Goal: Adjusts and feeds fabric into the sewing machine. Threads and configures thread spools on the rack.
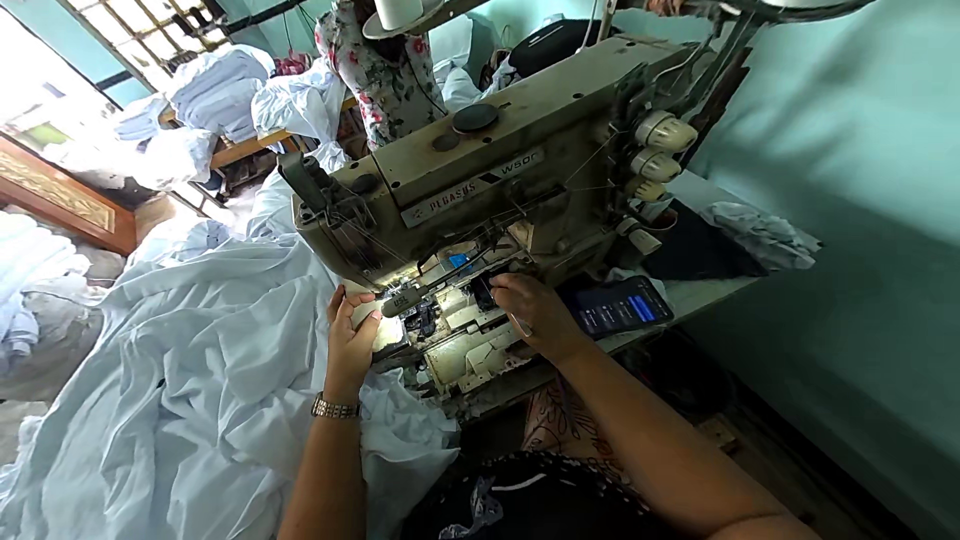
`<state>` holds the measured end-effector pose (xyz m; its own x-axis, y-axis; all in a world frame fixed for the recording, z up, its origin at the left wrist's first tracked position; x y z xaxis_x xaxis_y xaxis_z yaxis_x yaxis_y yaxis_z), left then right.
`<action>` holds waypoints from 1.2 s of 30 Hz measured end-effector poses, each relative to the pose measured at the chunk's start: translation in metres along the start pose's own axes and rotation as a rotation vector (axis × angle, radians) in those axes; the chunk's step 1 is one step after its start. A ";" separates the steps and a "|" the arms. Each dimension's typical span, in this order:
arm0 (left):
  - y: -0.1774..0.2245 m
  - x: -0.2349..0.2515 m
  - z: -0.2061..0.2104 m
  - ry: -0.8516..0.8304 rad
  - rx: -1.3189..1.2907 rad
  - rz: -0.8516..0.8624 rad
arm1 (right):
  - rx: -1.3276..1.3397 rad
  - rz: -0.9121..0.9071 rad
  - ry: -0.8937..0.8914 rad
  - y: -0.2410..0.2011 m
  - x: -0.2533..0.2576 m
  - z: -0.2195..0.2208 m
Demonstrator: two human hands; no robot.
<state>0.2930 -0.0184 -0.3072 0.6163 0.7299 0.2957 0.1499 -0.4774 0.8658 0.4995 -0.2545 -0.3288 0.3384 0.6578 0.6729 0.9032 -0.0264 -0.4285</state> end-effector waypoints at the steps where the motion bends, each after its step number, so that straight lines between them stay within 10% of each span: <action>1: 0.000 0.000 0.000 0.000 -0.003 0.001 | -0.028 -0.027 -0.035 -0.003 0.000 -0.003; 10: -0.001 -0.001 0.000 -0.004 -0.010 -0.016 | -0.137 -0.203 -0.116 -0.012 -0.009 -0.009; 36: -0.003 0.000 0.000 0.002 -0.002 0.000 | 0.112 0.110 0.019 -0.003 0.001 -0.007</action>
<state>0.2925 -0.0170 -0.3095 0.6150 0.7307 0.2965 0.1483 -0.4764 0.8666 0.4989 -0.2589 -0.3228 0.4396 0.6412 0.6290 0.8257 -0.0130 -0.5639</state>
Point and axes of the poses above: each hand's wrist, its own x-axis towards the middle knuckle, its own z-axis out of the palm, y = z × x, the point moved 2 cm from there along x, towards the middle knuckle, and after that the axes turned 1 degree about y, right-handed, at the moved point
